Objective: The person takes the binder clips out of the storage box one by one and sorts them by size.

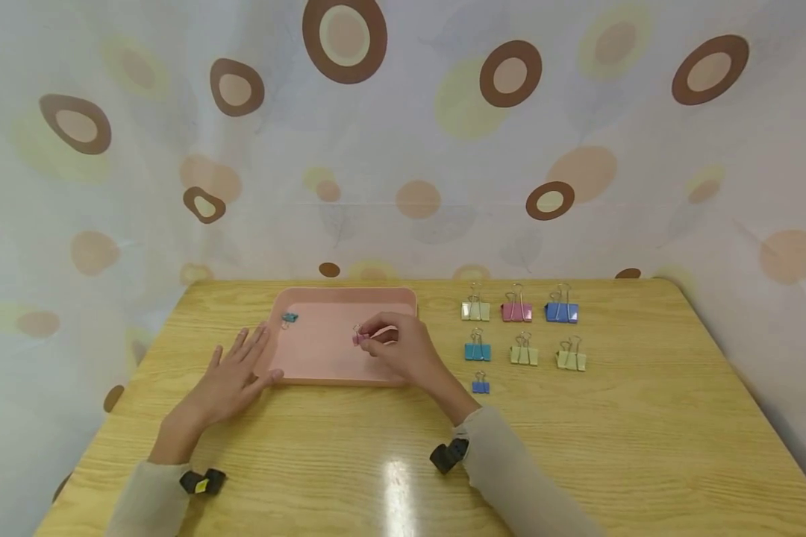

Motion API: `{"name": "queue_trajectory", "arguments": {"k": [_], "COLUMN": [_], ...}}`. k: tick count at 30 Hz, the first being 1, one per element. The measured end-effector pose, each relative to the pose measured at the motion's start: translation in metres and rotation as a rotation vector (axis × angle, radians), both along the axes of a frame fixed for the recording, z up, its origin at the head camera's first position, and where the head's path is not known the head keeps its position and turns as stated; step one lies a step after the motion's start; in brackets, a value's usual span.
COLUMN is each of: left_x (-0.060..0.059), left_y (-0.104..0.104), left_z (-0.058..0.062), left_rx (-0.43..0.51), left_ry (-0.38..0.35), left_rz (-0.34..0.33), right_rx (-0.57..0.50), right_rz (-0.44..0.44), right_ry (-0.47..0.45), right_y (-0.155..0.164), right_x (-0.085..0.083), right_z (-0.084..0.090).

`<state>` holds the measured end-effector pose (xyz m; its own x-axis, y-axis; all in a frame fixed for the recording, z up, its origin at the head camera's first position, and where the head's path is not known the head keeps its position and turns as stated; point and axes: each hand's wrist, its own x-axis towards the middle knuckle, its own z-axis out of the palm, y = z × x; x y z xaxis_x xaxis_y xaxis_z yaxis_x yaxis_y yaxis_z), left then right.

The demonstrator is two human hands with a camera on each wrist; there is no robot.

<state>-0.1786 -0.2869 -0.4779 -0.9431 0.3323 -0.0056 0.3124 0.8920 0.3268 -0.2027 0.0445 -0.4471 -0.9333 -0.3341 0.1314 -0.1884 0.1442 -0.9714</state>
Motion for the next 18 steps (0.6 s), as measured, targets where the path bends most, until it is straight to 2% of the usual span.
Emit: {"name": "queue_trajectory", "arguments": {"k": [7, 18], "left_x": [-0.001, -0.002], "left_y": [0.001, -0.001], "left_z": [-0.005, -0.005], "left_rx": [-0.003, 0.007], "left_ry": [-0.001, 0.003], "left_rz": [-0.001, -0.001], "right_rx": [0.022, 0.013], "right_rz": [-0.014, -0.009], "right_ry": [0.014, 0.014], "right_y": [0.023, 0.053], "right_x": [0.009, 0.022], "right_z": [-0.001, -0.005]}}
